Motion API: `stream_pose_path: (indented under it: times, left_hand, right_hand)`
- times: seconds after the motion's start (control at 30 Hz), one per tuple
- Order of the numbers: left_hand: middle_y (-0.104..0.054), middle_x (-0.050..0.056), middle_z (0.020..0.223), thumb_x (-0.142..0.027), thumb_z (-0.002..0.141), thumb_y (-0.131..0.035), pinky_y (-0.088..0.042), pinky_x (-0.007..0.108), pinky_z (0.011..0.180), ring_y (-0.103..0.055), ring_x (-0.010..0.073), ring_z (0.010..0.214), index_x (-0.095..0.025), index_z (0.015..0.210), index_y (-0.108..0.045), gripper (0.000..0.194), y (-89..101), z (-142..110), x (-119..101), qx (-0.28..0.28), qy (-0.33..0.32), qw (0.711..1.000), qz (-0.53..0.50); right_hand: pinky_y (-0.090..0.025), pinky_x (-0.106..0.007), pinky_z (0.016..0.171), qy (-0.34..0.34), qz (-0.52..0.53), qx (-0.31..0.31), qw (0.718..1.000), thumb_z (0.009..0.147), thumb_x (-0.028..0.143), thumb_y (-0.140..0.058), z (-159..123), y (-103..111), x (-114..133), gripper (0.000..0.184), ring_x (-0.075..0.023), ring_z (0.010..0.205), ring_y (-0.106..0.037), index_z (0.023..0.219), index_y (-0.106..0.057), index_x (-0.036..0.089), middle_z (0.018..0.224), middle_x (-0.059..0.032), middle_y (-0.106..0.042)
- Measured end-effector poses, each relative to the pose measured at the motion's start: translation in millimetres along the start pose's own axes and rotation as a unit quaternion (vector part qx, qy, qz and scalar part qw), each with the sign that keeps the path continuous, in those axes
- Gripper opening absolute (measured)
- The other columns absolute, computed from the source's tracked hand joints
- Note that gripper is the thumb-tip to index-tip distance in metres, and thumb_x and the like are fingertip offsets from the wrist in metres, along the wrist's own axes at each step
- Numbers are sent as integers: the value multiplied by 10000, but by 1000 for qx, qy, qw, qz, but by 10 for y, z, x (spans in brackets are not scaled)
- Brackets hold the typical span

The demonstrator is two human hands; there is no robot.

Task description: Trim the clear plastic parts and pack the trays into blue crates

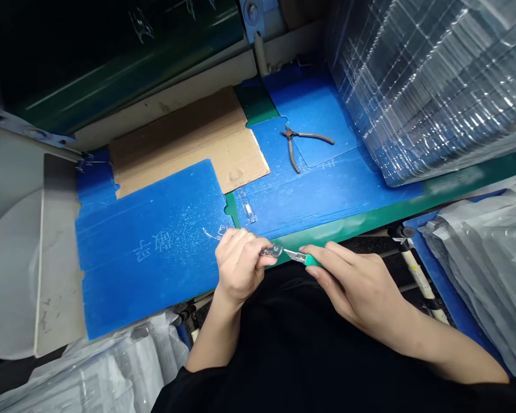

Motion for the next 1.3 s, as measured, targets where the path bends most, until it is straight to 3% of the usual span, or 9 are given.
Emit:
stream_pose_path:
  times: [0.23,0.4,0.73,0.83,0.93,1.1,1.23,1.3]
  left_hand:
    - [-658,-3,684,-425,1156,-508,-389,335,680,-532,137,593,-190,962,-624,326,5,-1,10,-8,-23,999,32]
    - [-665,-3,683,-450,1155,-502,-390,339,681,-555,140,592,-199,965,-626,338,10,-19,5,-9,-18,999,32]
    - [-636,-10,657,-464,1151,-509,-367,340,651,-511,139,560,-212,941,-609,342,9,-15,16,11,-13,1000,24]
    - [-633,-11,654,-476,1154,-498,-396,344,672,-539,137,568,-212,951,-617,353,30,-21,-34,25,-12,1000,-8]
    - [-644,-14,674,-456,1164,-486,-413,354,685,-570,136,592,-202,974,-615,342,24,-4,-103,70,-27,996,-47]
    - [-589,32,670,-528,1103,-506,-347,411,586,-549,207,603,-219,779,-547,449,-223,65,-308,232,-107,966,-43]
    - [-655,69,688,-337,949,-618,-452,422,576,-632,253,607,-236,798,-627,182,-524,81,-665,271,-206,933,-117]
    - [-609,47,612,-282,870,-669,-417,401,525,-585,232,514,-255,731,-593,161,-714,88,-826,296,-276,902,-150]
  right_hand:
    - [-488,-285,633,-9,38,12,999,1180,295,-507,8,-23,3,287,-153,705,-707,1322,-710,152,941,-45,-754]
    - [-556,-289,718,-35,105,38,993,1180,323,-493,11,-22,-28,285,-179,783,-744,1288,-739,228,1011,-66,-794]
    - [-406,-325,540,-22,16,6,1000,1169,313,-532,-17,-51,-29,290,-148,614,-661,1310,-731,158,864,-33,-732]
    - [-451,-313,591,-48,14,-7,999,1167,312,-533,16,-73,-141,282,-161,659,-691,1285,-748,174,894,-42,-757]
    - [-536,-318,750,-87,57,-34,994,1160,281,-535,70,-89,-344,260,-202,821,-753,1265,-754,189,1005,-71,-797]
    - [-582,-334,906,-143,158,-76,974,1089,322,-687,123,-49,-412,203,-231,968,-783,1258,-755,232,1134,-64,-826]
    - [-539,-318,1087,-141,228,8,963,1086,369,-680,92,-170,-280,267,-245,1204,-767,1294,-732,209,1309,-57,-804]
    - [-569,-274,980,-167,191,13,967,1064,454,-697,24,-232,-410,296,-228,1155,-778,1276,-728,249,1267,6,-816]
Point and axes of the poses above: each hand's wrist, its own z-axis towards the middle knuckle, its own y-axis out of the back of the hand, x = y × z, the point moved 2 cm from there along z, towards the middle knuckle
